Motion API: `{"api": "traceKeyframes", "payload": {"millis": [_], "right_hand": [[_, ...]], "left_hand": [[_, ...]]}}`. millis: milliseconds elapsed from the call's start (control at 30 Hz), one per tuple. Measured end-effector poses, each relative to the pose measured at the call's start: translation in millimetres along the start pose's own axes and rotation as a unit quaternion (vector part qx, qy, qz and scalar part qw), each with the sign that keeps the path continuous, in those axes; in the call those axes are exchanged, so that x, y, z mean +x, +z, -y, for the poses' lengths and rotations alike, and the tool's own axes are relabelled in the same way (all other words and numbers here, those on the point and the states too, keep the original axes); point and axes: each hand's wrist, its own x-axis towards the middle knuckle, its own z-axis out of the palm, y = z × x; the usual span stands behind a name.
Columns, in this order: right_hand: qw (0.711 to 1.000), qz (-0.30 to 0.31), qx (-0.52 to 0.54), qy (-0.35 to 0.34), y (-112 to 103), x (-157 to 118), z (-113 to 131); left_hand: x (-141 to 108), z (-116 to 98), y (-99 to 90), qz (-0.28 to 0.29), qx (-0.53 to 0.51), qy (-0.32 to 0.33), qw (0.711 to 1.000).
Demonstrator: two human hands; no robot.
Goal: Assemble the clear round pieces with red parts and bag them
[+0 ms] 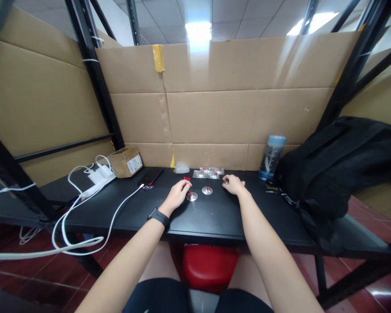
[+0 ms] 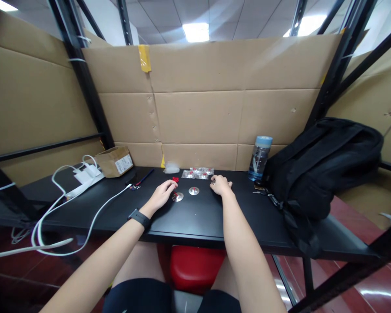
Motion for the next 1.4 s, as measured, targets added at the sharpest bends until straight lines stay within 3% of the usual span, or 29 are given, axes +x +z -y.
{"api": "traceKeyframes", "payload": {"millis": [700, 900, 1033, 1233, 1400], "right_hand": [[1.0, 0.01, -0.015, 0.02, -4.3, 2.9, -0.7], [0.999, -0.011, 0.039, 0.019, -4.7, 3.4, -7.5], [0.998, -0.022, 0.06, 0.002, -1.9, 5.1, -13.5], [0.998, -0.019, 0.053, -0.006, -0.3, 5.8, -15.8], [0.999, -0.023, 0.037, -0.005, 1.1, 6.5, -15.8]], "left_hand": [[4.2, 3.8, 6.3, 0.014, 0.022, -0.009, 1.0], [9.5, 7.0, -0.1, -0.068, 0.024, -0.017, 0.997], [12.2, 11.6, -10.9, -0.112, 0.108, -0.063, 0.986], [11.9, 18.8, -16.4, -0.036, 0.209, -0.09, 0.973], [10.2, 20.0, -11.4, -0.02, 0.215, -0.097, 0.972]]}}
